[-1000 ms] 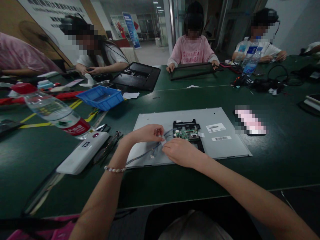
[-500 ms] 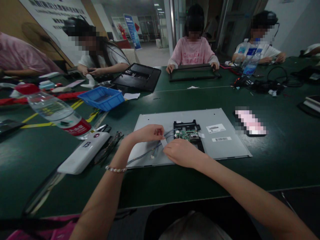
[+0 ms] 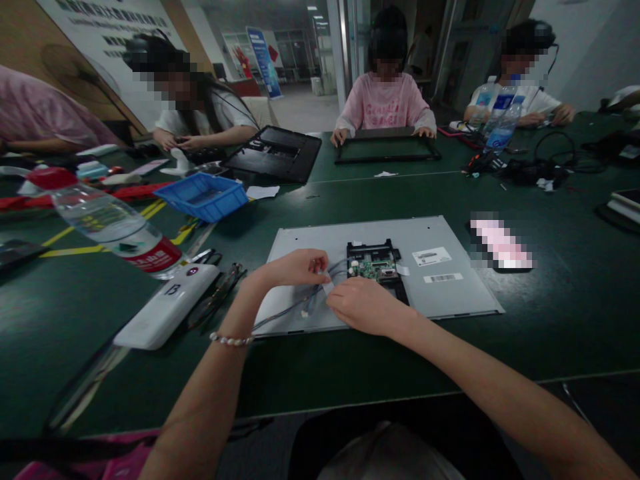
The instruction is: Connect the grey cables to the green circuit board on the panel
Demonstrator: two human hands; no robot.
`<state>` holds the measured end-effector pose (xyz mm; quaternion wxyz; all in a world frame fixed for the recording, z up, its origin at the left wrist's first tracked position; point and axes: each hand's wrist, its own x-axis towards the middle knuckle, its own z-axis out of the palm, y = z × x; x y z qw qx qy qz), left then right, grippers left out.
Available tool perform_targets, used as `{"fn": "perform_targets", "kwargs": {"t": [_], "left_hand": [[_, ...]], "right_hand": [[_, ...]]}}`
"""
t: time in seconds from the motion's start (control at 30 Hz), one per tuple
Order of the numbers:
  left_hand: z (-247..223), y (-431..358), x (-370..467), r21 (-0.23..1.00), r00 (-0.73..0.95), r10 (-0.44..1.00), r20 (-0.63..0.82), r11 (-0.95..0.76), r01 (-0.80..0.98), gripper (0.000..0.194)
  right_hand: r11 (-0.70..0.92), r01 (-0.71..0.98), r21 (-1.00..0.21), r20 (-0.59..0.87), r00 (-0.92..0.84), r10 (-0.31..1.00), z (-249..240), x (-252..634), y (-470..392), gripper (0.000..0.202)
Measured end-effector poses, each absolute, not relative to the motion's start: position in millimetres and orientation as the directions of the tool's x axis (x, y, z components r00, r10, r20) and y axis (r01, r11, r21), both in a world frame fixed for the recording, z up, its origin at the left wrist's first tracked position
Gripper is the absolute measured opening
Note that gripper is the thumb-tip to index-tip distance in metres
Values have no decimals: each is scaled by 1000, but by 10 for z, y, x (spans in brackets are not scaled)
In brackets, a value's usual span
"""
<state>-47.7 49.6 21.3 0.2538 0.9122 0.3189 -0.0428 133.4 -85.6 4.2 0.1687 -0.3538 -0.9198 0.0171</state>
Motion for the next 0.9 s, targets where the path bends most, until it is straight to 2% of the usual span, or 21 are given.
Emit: {"fn": "perform_targets", "kwargs": {"t": [0.6, 0.9], "left_hand": [[203, 484, -461, 424, 795, 560, -233, -677, 601, 34], [216, 477, -463, 434, 792, 566, -228, -669, 603, 32]], "right_hand": [[767, 614, -185, 306, -706, 639, -9, 1326, -828, 21], [767, 625, -146, 326, -702, 634, 25, 1333, -848, 22]]}}
